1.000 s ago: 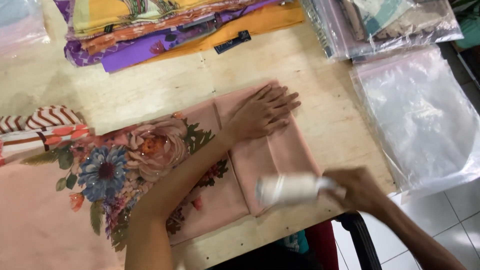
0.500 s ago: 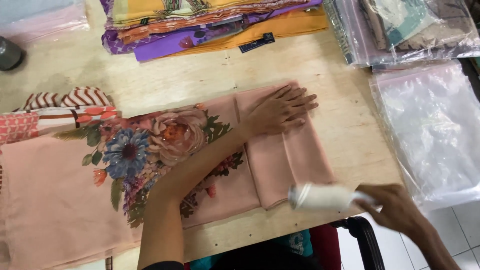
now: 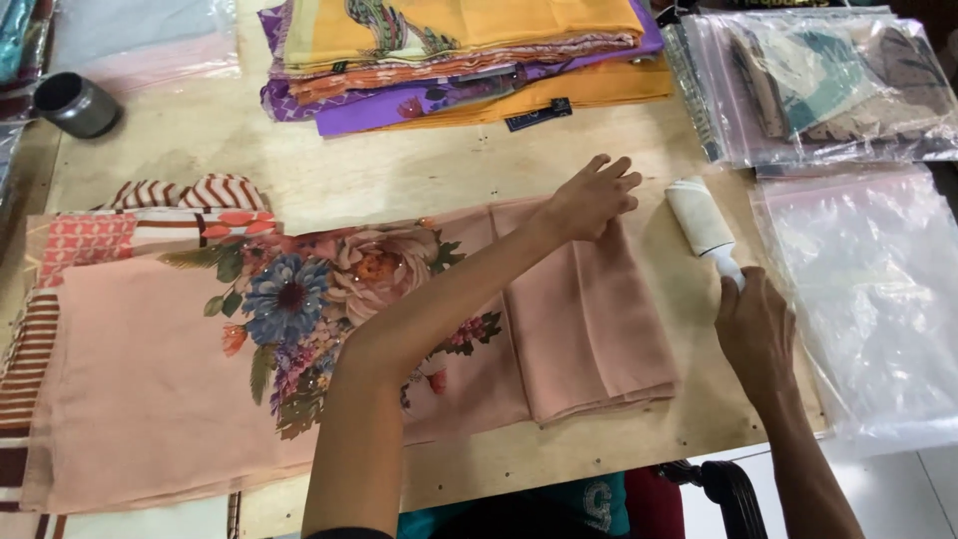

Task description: The person uses a white rolling pin to smooth and roll a piece of light pink fabric on a wooden table. They repeatedly roll the fabric, smooth it with their hands, and fold it into a compact stack.

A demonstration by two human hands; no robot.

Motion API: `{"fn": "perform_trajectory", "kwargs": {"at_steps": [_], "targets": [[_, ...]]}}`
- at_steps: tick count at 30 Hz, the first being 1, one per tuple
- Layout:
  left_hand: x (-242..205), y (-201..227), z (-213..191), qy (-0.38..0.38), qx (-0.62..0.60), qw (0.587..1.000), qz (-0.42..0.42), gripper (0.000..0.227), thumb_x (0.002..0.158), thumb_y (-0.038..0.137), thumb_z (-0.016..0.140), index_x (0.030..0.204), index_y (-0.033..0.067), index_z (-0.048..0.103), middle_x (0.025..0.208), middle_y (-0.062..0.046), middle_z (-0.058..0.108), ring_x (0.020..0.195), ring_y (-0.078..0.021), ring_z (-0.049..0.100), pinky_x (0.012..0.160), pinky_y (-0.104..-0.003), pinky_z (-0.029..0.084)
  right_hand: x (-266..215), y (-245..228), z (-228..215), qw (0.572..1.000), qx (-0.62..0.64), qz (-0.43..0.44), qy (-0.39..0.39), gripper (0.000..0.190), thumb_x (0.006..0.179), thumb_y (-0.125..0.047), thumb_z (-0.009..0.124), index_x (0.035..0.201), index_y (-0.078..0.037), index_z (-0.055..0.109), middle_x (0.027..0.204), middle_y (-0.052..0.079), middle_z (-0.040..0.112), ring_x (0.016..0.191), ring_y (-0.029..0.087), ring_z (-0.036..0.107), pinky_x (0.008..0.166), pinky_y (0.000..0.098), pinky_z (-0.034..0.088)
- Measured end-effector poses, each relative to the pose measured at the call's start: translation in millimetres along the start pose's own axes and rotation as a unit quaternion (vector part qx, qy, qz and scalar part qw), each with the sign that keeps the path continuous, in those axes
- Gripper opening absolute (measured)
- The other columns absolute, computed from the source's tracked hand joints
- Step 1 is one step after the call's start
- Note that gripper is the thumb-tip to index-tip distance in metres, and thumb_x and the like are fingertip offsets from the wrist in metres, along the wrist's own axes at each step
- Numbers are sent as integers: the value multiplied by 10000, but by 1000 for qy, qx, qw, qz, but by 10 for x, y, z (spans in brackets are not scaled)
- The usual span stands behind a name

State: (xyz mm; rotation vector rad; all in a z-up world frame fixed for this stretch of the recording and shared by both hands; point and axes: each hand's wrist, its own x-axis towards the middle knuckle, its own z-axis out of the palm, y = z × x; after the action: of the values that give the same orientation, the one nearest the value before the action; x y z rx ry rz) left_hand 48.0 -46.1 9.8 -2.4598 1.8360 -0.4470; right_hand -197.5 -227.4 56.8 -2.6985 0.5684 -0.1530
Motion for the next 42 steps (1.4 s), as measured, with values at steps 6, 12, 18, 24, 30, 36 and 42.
{"fn": "perform_trajectory", "kwargs": {"at_steps": [6, 12, 18, 24, 30, 36, 42], "targets": [[-35, -115, -122, 38, -26, 999, 5, 187, 784, 18, 593, 826, 200, 597, 930, 22, 549, 1025, -242, 490, 703, -385, 422, -406, -311, -222, 990, -33, -109, 78, 619, 971, -453, 638, 1399, -24, 516, 1310, 233, 424, 1184, 416, 415, 897, 621, 410], [-139, -223, -519, 75, -105, 992, 10, 298, 734, -142, 508, 746, 156, 517, 667, 1, 583, 889, -246, 525, 674, -405, 393, -565, -753, -113, 985, 10, 9, -174, 624, 827, -542, 688, 1321, -175, 582, 959, -7, 749, 848, 191, 715, 797, 410, 523], [-391, -274, -879, 144, -201, 969, -8, 356, 604, -232, 405, 698, 111, 394, 631, -53, 449, 546, -246, 406, 464, -404, 279, -570, -813, -122, 990, 59, -61, -114, 285, 973, -339, 633, 922, -59, 641, 930, 70, 654, 853, 238, 621, 767, 407, 456], [-691, -365, -1035, 163, -270, 949, -16, 389, 779, -284, 447, 714, 96, 502, 635, -26, 567, 828, -209, 630, 481, -341, 372, -807, -1016, -256, 977, 174, -35, -121, 210, 1003, -171, 586, 1137, -61, 468, 1017, 120, 649, 965, 291, 714, 730, 418, 514], [-946, -462, -1184, 229, -262, 938, -16, 341, 794, -251, 499, 728, 83, 511, 705, -40, 538, 796, -202, 536, 536, -345, 403, -1072, -1294, -349, 968, 206, -120, -74, 409, 929, -84, 676, 1246, -37, 422, 1075, 159, 634, 932, 283, 697, 847, 416, 558], [-1209, -482, -1366, 259, -93, 958, -80, 244, 868, -84, 639, 820, 151, 601, 891, 43, 708, 1069, -226, 488, 833, -423, 439, -1139, -1565, -363, 947, 211, -237, -43, 342, 963, -17, 662, 1234, -63, 459, 1070, 99, 579, 930, 217, 643, 862, 368, 616], [-1572, -478, -1615, 293, -185, 932, -106, 251, 904, -50, 699, 882, 143, 539, 811, 24, 622, 779, -158, 545, 581, -277, 474, -1227, -1850, -286, 911, 249, -328, -5, 330, 919, 75, 682, 1163, -14, 479, 1048, 149, 571, 804, 201, 639, 731, 278, 618]]}}
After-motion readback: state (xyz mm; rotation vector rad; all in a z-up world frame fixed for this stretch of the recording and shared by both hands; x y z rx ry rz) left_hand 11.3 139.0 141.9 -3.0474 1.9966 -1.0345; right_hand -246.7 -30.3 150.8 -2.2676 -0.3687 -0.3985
